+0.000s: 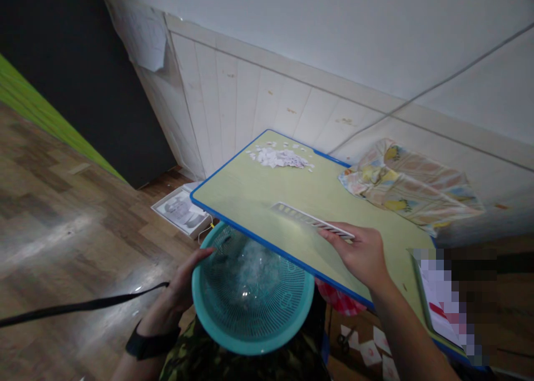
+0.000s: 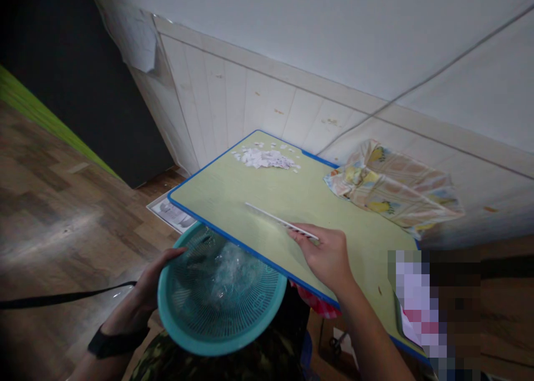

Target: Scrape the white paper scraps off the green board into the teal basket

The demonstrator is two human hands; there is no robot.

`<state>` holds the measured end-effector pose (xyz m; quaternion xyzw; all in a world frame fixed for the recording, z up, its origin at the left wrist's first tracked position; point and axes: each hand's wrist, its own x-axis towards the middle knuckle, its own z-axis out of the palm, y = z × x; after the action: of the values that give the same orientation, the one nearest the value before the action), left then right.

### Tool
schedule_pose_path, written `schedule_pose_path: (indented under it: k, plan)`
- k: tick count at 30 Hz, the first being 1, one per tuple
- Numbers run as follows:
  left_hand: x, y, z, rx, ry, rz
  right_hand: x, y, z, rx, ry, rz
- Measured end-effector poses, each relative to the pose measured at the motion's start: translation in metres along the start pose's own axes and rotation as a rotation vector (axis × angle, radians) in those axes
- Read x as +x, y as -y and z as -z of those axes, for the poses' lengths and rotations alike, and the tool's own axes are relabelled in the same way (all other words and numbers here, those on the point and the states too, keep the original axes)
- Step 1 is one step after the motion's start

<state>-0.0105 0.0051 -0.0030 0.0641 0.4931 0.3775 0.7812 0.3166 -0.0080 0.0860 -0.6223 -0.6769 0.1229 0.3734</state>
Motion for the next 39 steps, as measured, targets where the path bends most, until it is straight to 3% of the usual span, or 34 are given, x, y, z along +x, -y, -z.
schedule_pose_path:
  k: [5,11,17,21,24,28,33,36,39]
  plan:
    - [-0.006,-0.002,-0.003,0.026,-0.029,0.000,-0.011,0.015,0.011,-0.019,0.084,0.023]
    - [-0.003,0.001,0.005,0.055,0.038,-0.055,-0.018,0.025,0.016,0.009,0.133,0.038]
    - [0.000,0.003,0.007,0.052,0.051,-0.063,-0.019,0.030,0.018,0.018,0.148,0.017]
    - [-0.002,0.002,0.004,0.019,0.000,-0.015,-0.022,0.031,0.021,0.042,0.166,0.000]
    - [-0.002,0.001,0.003,-0.020,-0.004,0.008,-0.024,0.028,0.021,0.028,0.090,0.000]
    - [0.000,0.000,0.000,-0.040,-0.043,0.014,-0.008,0.012,0.021,-0.063,-0.137,-0.044]
    - [0.001,0.003,0.001,-0.024,-0.078,0.028,0.050,-0.041,0.029,-0.247,-0.399,-0.141]
    - [0.002,0.005,0.003,-0.027,-0.060,0.045,0.079,-0.073,0.030,-0.314,-0.432,-0.208]
    - [0.002,0.005,0.002,0.019,-0.054,0.029,0.089,-0.088,0.026,-0.287,-0.426,-0.256]
